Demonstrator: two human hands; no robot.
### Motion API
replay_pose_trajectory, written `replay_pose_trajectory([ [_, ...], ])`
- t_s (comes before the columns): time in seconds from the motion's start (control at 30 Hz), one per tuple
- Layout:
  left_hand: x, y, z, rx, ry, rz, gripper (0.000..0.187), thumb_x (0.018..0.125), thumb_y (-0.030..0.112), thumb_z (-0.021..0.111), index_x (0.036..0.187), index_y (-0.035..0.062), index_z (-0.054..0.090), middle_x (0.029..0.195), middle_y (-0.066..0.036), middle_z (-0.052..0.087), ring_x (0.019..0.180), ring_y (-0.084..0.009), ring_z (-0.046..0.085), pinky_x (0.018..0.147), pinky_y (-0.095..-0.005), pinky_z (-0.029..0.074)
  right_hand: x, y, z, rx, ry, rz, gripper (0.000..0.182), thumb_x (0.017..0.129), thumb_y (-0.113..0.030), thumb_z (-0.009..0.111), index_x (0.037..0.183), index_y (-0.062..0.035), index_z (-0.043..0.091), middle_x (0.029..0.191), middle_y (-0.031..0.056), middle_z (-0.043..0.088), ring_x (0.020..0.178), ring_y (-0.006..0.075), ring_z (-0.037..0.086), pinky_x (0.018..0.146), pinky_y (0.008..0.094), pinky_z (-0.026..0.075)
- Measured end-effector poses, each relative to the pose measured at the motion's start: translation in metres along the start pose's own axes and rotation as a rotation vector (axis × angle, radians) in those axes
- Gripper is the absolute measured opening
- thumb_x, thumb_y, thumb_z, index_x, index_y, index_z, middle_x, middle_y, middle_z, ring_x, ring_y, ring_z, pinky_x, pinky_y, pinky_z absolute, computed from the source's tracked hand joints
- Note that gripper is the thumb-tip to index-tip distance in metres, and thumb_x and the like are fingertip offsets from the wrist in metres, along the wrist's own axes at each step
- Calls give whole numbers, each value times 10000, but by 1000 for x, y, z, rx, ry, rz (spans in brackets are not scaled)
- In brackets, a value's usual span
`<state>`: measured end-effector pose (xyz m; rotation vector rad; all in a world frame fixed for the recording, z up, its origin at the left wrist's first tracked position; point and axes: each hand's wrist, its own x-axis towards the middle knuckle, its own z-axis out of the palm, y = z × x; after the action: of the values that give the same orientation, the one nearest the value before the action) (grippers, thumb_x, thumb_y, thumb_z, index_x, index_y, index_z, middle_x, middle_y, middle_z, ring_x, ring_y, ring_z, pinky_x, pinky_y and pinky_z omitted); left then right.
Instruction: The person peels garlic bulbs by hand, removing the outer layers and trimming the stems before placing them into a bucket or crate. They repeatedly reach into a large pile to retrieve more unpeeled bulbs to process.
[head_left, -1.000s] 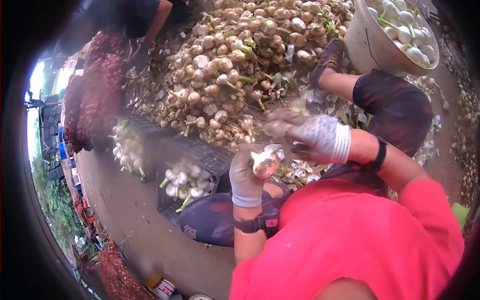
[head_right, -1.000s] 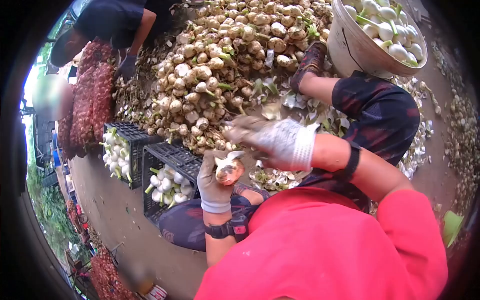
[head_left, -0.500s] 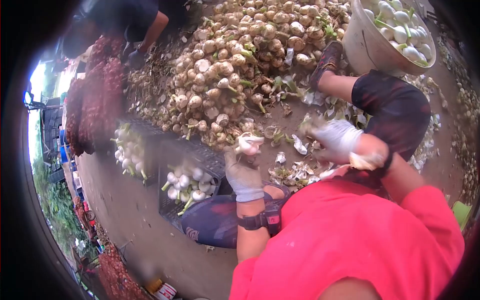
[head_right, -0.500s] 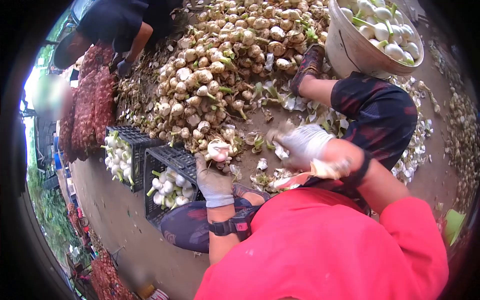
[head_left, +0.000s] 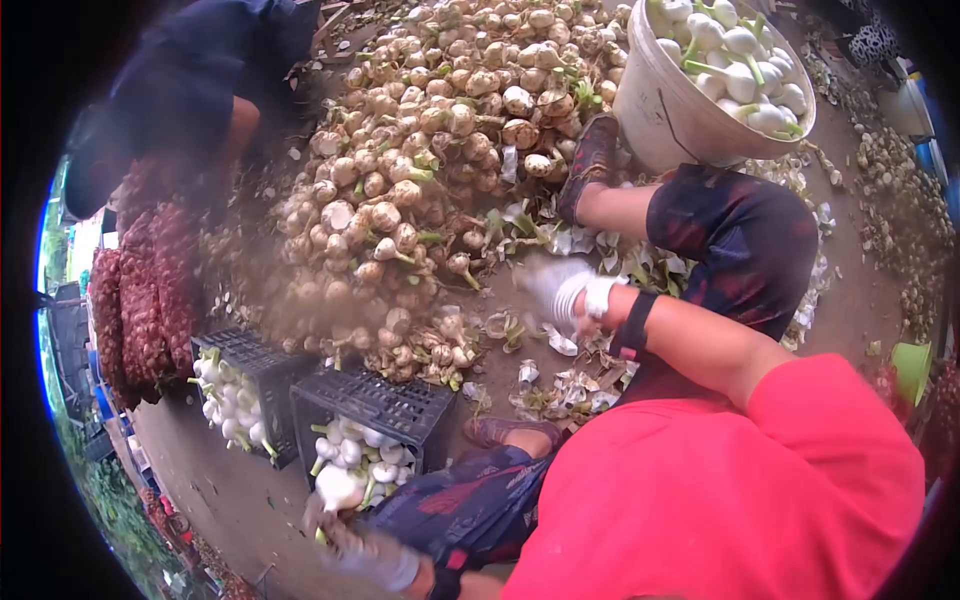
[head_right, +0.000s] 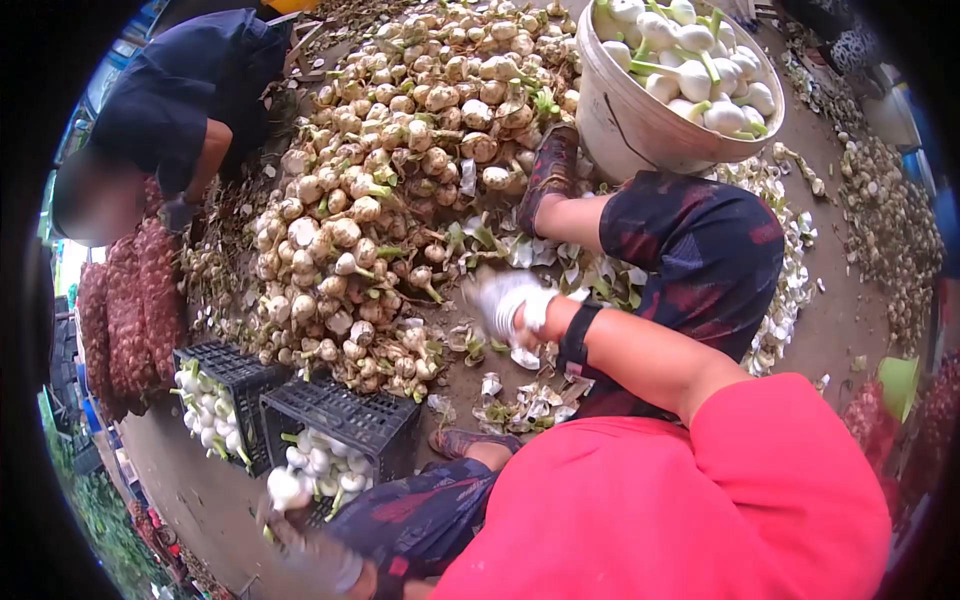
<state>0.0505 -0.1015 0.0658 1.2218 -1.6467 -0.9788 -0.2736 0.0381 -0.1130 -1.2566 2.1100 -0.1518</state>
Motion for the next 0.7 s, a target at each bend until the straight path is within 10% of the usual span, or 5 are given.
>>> replay_pose_trajectory([
  [0.1,14,16,-5,413,-29,10,364,817,159,620,1157,53,543,1072,-143,539,951,-252,543,828,-404,456,65,51,-16,-247,598,59,455,772,-240,633,1198,-118,529,1127,154,565,973,337,596,752,431,497],
  [0.3,-18,-37,107,328,-520,41,290,830,57,568,1109,-21,577,988,-50,563,815,-144,535,747,-269,456,125,84,-69,-548,-19,145,471,705,-228,665,1155,-115,580,1169,182,537,1030,324,566,867,432,450],
  [0.53,-59,-72,192,-446,-672,-461,578,895,176,562,1371,-2,288,1079,-80,545,861,-122,551,741,-237,476,43,29,-12,1840,-115,124,481,808,10,515,1274,-42,406,904,84,619,653,139,598,589,263,507],
  [0.63,-65,-48,185,-622,-653,-607,548,904,129,530,1375,1,282,1088,-77,545,880,-116,566,736,-225,495,-29,-45,-1,1124,26,-641,490,845,-134,616,1295,-65,436,926,50,618,663,107,585,572,228,494],
  [0.7,-70,-30,162,-718,-667,-732,557,870,48,549,1372,30,311,1095,-74,546,883,-116,581,744,-223,512,-80,-64,-34,1643,-294,-169,668,799,-343,665,1341,-65,390,1057,28,595,699,47,511,597,185,446],
])
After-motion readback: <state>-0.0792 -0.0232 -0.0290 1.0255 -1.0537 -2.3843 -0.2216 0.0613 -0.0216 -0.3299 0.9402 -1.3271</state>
